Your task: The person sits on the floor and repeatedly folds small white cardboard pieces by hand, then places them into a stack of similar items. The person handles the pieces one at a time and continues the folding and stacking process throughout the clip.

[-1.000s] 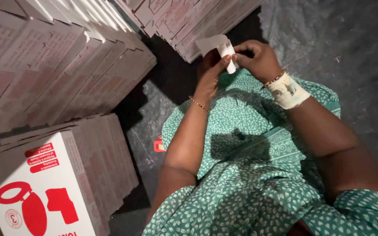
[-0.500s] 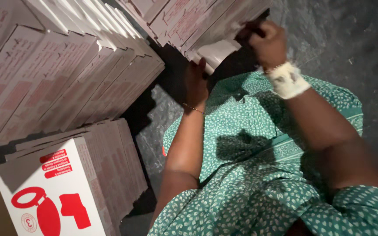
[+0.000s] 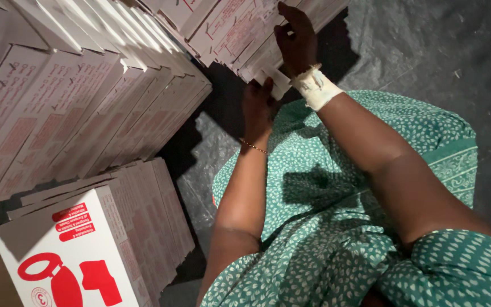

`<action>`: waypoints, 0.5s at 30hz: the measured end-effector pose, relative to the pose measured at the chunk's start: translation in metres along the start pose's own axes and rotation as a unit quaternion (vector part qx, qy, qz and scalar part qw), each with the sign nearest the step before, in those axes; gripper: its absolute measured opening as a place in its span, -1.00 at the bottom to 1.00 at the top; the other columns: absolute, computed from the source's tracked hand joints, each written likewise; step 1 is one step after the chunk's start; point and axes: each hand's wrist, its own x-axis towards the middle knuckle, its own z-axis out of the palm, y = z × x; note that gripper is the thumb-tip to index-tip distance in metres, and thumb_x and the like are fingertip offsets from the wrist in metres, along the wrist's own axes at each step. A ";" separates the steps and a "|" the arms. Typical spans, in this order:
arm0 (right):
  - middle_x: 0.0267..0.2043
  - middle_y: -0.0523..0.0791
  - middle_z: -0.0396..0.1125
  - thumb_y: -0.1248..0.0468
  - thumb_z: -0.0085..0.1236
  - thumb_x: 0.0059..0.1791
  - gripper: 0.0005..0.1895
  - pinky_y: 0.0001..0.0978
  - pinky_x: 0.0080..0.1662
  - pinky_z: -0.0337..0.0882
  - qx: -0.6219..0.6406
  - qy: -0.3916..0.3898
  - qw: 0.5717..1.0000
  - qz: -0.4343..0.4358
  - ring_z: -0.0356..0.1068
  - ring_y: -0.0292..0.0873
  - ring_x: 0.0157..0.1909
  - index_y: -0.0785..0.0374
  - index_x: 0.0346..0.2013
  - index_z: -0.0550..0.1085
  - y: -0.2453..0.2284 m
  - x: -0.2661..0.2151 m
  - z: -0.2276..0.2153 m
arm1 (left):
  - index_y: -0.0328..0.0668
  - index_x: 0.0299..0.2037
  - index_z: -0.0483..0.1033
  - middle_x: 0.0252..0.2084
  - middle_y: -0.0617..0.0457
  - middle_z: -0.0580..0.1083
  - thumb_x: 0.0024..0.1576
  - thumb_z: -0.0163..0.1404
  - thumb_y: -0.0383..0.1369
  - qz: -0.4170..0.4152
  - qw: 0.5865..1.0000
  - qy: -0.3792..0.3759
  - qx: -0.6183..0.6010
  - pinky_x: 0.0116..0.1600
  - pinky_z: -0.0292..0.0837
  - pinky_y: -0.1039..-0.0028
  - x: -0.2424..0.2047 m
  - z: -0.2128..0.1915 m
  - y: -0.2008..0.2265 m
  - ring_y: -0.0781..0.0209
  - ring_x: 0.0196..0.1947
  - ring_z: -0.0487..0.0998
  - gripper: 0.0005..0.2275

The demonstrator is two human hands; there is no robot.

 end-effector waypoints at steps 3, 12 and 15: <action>0.32 -0.07 0.31 0.45 0.23 0.11 -0.48 -0.37 -0.05 0.55 0.017 -0.015 1.000 0.004 0.48 -0.16 -0.01 0.11 0.36 0.40 0.008 0.003 0.011 | -0.20 -0.08 0.48 -0.26 0.15 0.52 0.17 0.10 -0.35 -0.003 1.000 0.014 -0.025 -0.24 0.49 0.51 0.004 0.000 -0.003 0.38 -0.33 0.55 -0.82; 0.38 0.11 0.23 0.31 0.36 0.06 -0.38 0.08 0.29 0.32 -0.155 0.017 0.984 -0.085 0.25 0.29 0.34 0.18 0.38 0.32 0.003 0.007 0.003 | -0.28 -0.05 0.50 -0.37 0.18 0.42 0.24 0.11 -0.35 0.017 1.000 -0.015 0.015 -0.46 0.18 0.57 -0.003 0.007 0.008 0.43 -0.51 0.31 -0.81; 0.36 0.17 0.23 0.28 0.39 0.03 -0.35 0.12 0.28 0.28 -0.165 0.020 0.985 -0.055 0.22 0.32 0.33 0.27 0.35 0.30 0.011 0.013 0.009 | -0.29 -0.05 0.49 -0.27 0.13 0.52 0.22 0.06 -0.33 0.030 0.998 -0.047 0.012 -0.27 0.40 0.52 -0.008 0.010 0.015 0.38 -0.35 0.50 -0.79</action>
